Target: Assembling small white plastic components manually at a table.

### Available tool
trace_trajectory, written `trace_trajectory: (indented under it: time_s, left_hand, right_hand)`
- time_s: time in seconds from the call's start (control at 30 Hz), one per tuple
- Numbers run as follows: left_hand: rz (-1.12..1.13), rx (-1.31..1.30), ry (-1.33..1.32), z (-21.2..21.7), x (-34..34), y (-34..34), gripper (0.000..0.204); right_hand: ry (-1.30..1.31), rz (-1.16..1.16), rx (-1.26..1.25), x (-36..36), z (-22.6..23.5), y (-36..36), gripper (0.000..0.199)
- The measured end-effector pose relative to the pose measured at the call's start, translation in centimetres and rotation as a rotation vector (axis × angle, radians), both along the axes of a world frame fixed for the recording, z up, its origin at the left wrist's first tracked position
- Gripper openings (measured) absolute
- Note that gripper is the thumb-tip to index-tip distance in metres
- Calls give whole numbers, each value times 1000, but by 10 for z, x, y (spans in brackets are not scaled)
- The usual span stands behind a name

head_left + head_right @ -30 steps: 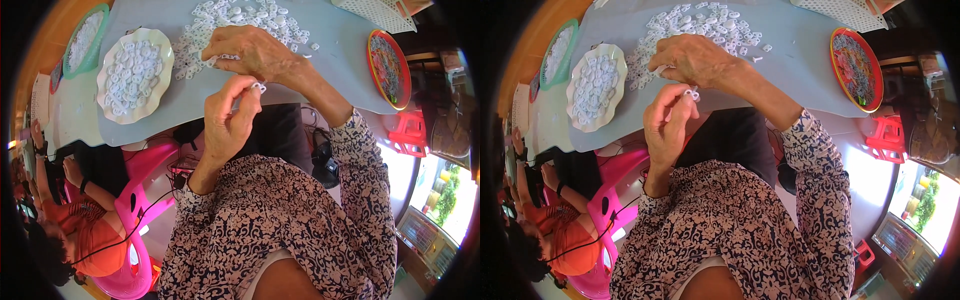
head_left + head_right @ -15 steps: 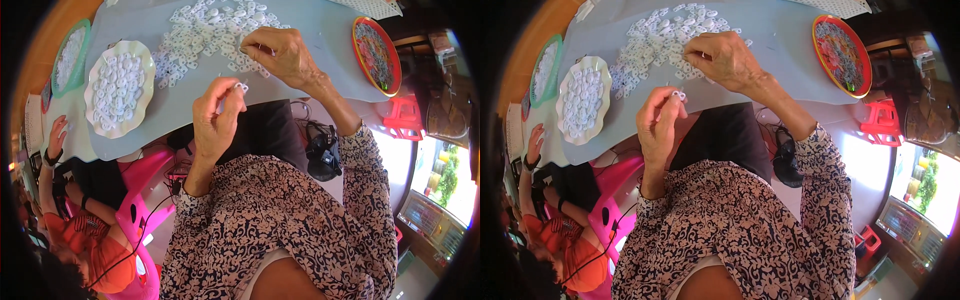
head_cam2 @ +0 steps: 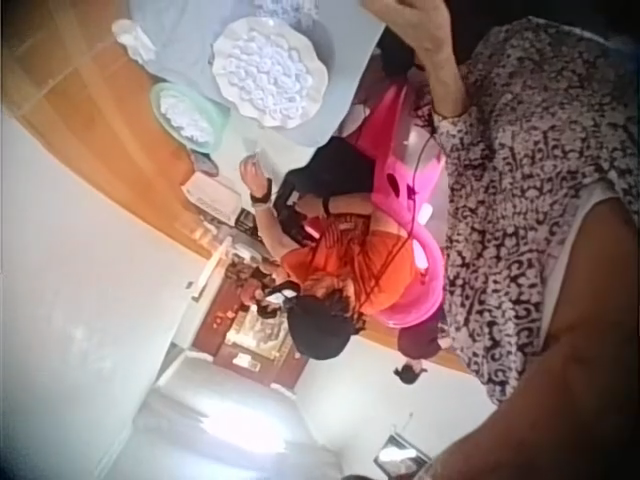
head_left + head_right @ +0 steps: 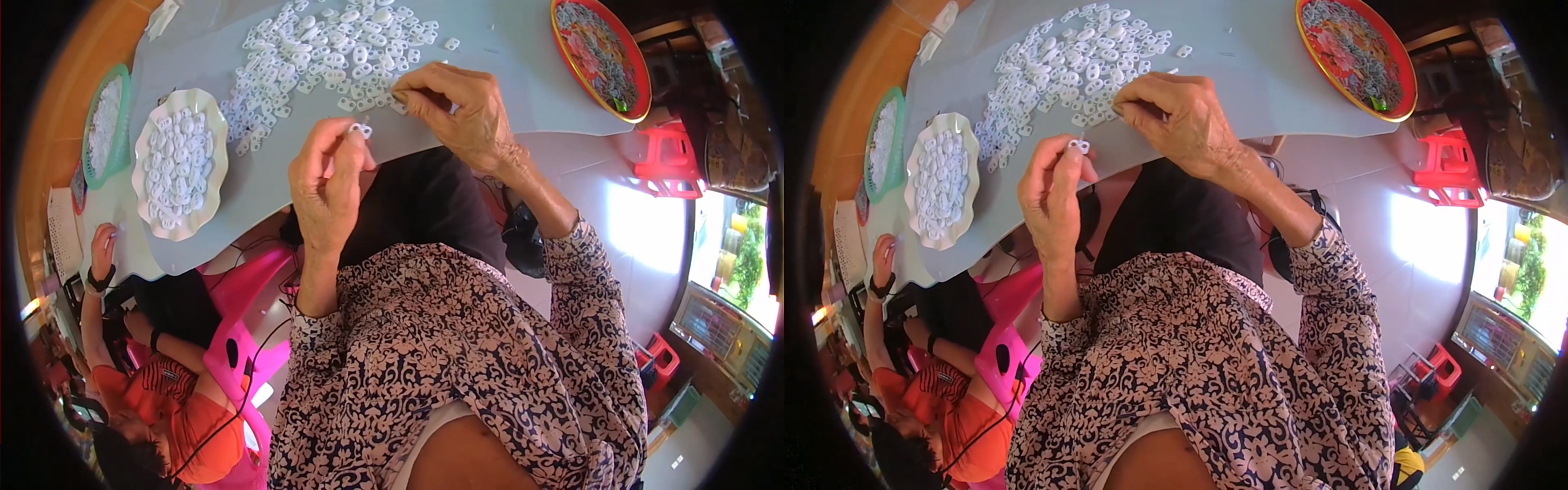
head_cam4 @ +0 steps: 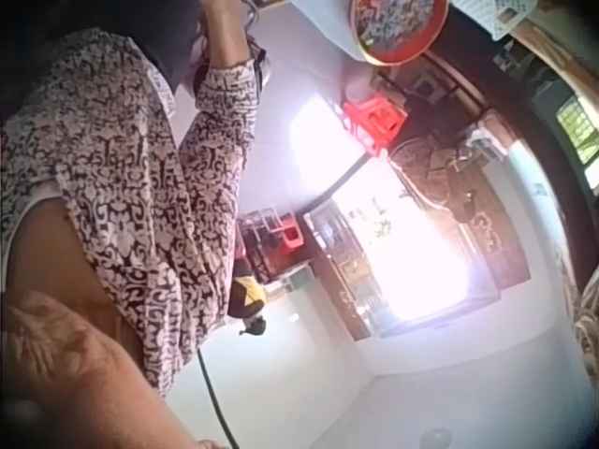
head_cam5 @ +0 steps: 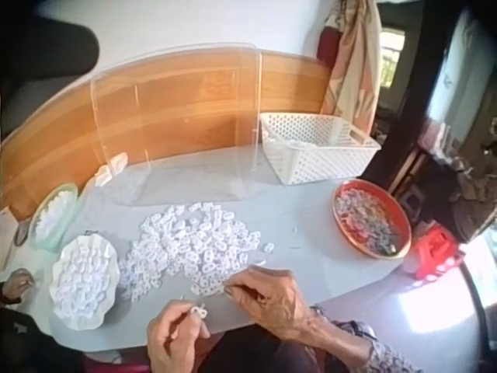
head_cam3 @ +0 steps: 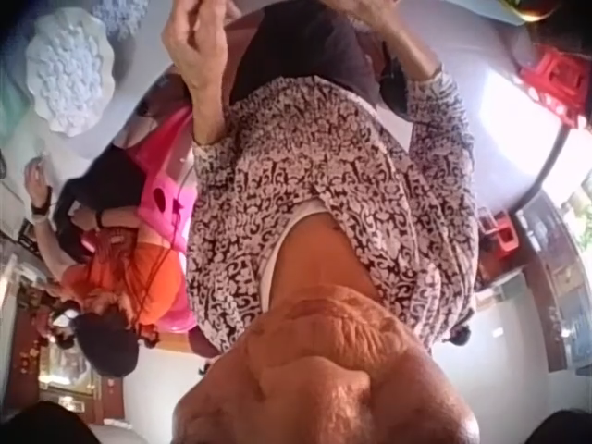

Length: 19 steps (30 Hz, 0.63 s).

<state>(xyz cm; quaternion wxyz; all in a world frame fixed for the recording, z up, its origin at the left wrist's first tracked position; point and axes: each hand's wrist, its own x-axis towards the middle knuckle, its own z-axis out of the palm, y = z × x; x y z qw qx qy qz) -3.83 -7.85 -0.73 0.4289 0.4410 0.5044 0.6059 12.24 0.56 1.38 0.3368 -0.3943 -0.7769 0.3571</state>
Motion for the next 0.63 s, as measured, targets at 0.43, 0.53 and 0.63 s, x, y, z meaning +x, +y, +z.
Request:
trace_trajectory:
  time_s: [0.43,0.53,0.63]
  left_hand:
    - [38,-4,115,-2,-3,-4,11]
    - [12,14,95,-7,-2,-5,11]
    - [-12,-28,45,-5,-3,-6,14]
  right_hand:
    - [-372,73,226,-2,-5,1,11]
    - [-373,45,221,-2,-6,3,12]
    - [-360,17,201,-1,-6,3,11]
